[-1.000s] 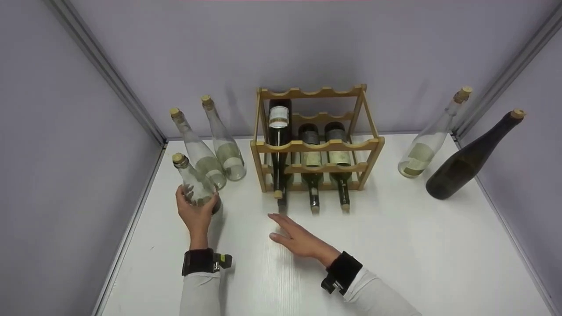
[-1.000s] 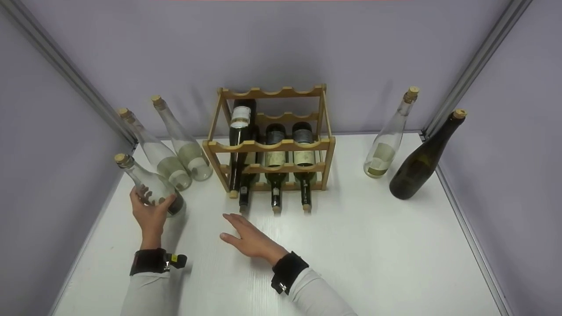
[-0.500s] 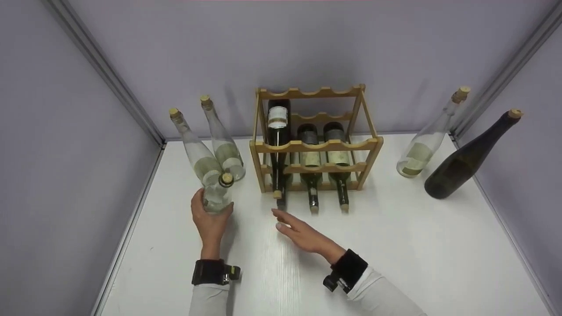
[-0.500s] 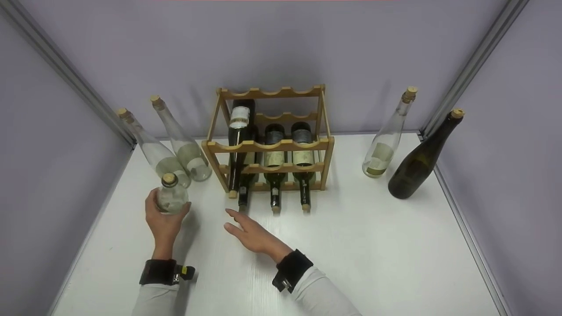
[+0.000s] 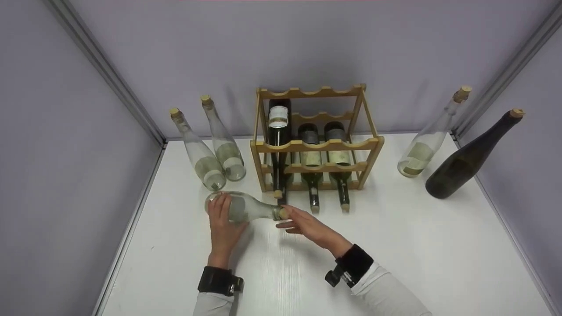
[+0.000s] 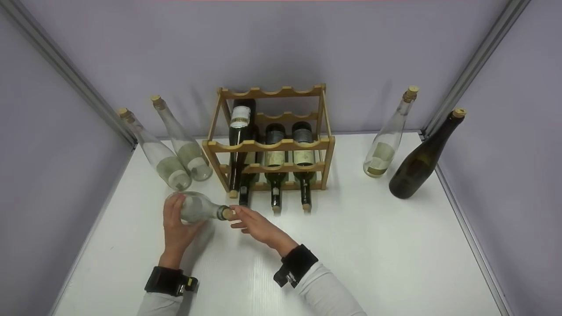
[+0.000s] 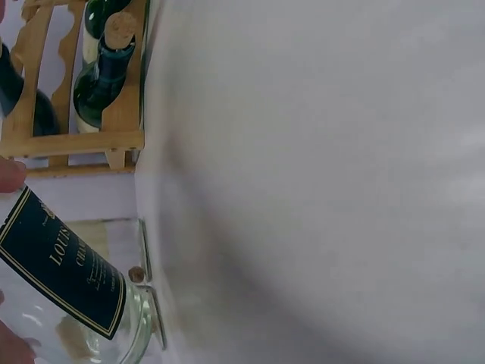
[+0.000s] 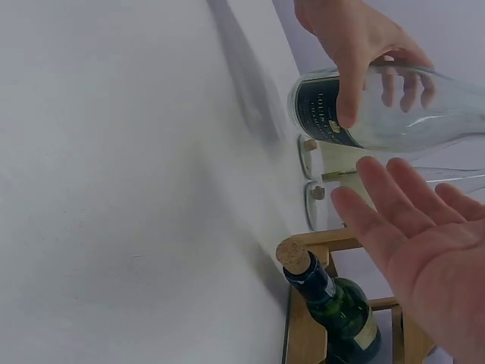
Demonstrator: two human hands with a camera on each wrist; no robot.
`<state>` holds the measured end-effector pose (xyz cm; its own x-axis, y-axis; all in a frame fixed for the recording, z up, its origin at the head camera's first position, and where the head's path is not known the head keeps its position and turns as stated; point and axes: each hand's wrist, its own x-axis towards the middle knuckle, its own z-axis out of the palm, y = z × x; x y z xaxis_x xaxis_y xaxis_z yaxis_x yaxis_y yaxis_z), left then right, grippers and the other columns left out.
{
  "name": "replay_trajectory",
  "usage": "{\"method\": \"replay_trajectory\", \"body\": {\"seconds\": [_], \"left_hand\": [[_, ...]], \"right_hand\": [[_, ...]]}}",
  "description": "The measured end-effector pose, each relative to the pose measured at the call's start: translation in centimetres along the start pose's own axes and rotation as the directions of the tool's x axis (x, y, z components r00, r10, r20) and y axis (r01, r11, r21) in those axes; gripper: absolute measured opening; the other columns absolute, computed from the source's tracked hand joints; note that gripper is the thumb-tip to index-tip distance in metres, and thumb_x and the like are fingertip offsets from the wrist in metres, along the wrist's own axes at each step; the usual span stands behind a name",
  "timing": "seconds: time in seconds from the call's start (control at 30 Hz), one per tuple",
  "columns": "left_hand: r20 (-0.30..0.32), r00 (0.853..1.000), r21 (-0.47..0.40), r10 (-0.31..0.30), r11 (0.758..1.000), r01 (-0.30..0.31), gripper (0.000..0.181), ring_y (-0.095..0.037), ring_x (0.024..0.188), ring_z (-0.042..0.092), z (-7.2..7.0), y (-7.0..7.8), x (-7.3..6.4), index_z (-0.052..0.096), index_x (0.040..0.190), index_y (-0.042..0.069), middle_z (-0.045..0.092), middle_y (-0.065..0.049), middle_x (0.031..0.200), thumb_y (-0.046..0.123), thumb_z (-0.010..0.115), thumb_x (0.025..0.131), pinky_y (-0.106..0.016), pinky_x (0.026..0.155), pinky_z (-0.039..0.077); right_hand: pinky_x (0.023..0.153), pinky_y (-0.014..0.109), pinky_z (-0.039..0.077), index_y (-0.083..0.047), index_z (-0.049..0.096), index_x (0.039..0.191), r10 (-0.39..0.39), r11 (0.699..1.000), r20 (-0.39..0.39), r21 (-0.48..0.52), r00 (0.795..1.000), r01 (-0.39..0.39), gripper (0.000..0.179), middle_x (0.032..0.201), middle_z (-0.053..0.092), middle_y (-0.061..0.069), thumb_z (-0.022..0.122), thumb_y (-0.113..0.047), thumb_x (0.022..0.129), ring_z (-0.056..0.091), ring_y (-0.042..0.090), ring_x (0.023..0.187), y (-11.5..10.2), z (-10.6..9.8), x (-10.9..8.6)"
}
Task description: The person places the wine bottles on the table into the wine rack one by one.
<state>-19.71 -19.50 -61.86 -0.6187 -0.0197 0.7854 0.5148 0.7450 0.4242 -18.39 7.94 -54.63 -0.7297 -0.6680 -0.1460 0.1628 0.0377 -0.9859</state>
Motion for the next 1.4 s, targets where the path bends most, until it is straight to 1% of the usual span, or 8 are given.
{"method": "replay_trajectory", "body": {"seconds": [0.1,0.23,0.43,0.6,0.7,0.9,1.2,1.4], "left_hand": [[0.049,0.997,0.03,0.062,0.998,-0.063,0.091,-0.039,0.126,0.045,0.0,0.5,0.0,0.056,0.128,0.002,0.055,-0.017,0.131,0.008,0.095,0.046,-0.066,0.107,0.022],[0.09,0.985,0.045,0.145,0.988,-0.15,0.079,-0.041,0.126,0.045,0.1,1.1,0.0,0.058,0.127,0.006,0.055,-0.014,0.131,0.008,0.09,0.055,-0.068,0.106,0.022],[0.098,0.966,0.105,0.24,0.963,-0.249,0.077,-0.041,0.122,0.048,0.3,1.6,0.1,0.062,0.122,0.009,0.059,-0.014,0.126,0.005,0.088,0.049,-0.07,0.102,0.026],[0.129,0.95,0.178,0.283,0.936,-0.303,0.055,-0.04,0.121,0.05,0.5,2.1,0.4,0.062,0.12,0.013,0.059,-0.013,0.127,0.004,0.07,0.066,-0.069,0.102,0.027],[0.137,0.944,0.208,0.3,0.923,-0.323,0.048,-0.04,0.12,0.051,0.6,2.5,0.5,0.062,0.12,0.015,0.059,-0.012,0.127,0.001,0.058,0.075,-0.069,0.102,0.027],[0.169,0.937,0.226,0.305,0.914,-0.338,0.054,-0.039,0.121,0.051,0.3,3.1,0.9,0.062,0.122,0.017,0.058,-0.01,0.128,-0.001,0.062,0.072,-0.068,0.103,0.027],[0.189,0.932,0.243,0.308,0.905,-0.348,0.053,-0.037,0.121,0.051,-0.1,3.4,1.4,0.064,0.123,0.018,0.058,-0.01,0.128,-0.001,0.06,0.074,-0.067,0.105,0.027],[0.176,0.941,0.205,0.288,0.924,-0.321,0.069,-0.035,0.127,0.047,-0.3,3.5,1.6,0.063,0.125,0.017,0.056,-0.009,0.132,-0.005,0.077,0.061,-0.064,0.108,0.023]], "right_hand": [[0.1,0.052,0.044,-0.004,0.03,0.153,0.033,0.992,0.036,0.118,0.999,-0.037,0.072,0.156,0.028,0.017,0.032,-0.055,0.103,0.054,0.039,0.123,-0.4,-0.4,-0.1],[0.084,0.055,0.053,0.0,0.031,0.151,0.077,0.96,0.149,0.256,0.986,-0.114,0.069,0.149,0.037,0.022,0.036,-0.051,0.104,0.059,0.044,0.114,-0.9,-1.0,-0.3],[0.071,0.047,0.058,0.001,0.031,0.151,0.145,0.936,0.271,0.273,0.952,-0.221,0.059,0.131,0.054,0.025,0.045,-0.035,0.106,0.066,0.04,0.103,-1.6,-1.8,-0.6],[0.06,0.035,0.058,0.003,0.04,0.145,0.242,0.947,0.174,0.17,0.955,-0.271,0.057,0.12,0.06,0.024,0.056,-0.029,0.102,0.071,0.029,0.082,-1.8,-1.7,-0.8],[0.05,0.026,0.052,0.002,0.042,0.144,0.27,0.962,0.091,0.025,0.959,-0.273,0.058,0.109,0.064,0.019,0.06,-0.03,0.099,0.067,0.019,0.067,-1.7,-1.3,-0.8],[0.04,0.023,0.033,-0.005,0.056,0.13,0.211,0.952,-0.018,-0.223,0.977,-0.209,0.045,0.08,0.063,0.008,0.064,-0.034,0.097,0.044,0.01,0.045,-1.4,-0.4,-0.9],[0.037,0.022,0.027,-0.006,0.064,0.12,0.161,0.96,-0.118,-0.21,0.98,-0.183,0.037,0.066,0.054,0.003,0.067,-0.033,0.095,0.034,0.008,0.041,-0.8,0.3,-0.9],[0.038,0.022,0.025,-0.005,0.063,0.128,0.145,0.978,-0.116,-0.13,0.983,-0.16,0.043,0.065,0.051,0.001,0.069,-0.029,0.093,0.028,0.007,0.04,-0.6,0.1,-1.4]]}}
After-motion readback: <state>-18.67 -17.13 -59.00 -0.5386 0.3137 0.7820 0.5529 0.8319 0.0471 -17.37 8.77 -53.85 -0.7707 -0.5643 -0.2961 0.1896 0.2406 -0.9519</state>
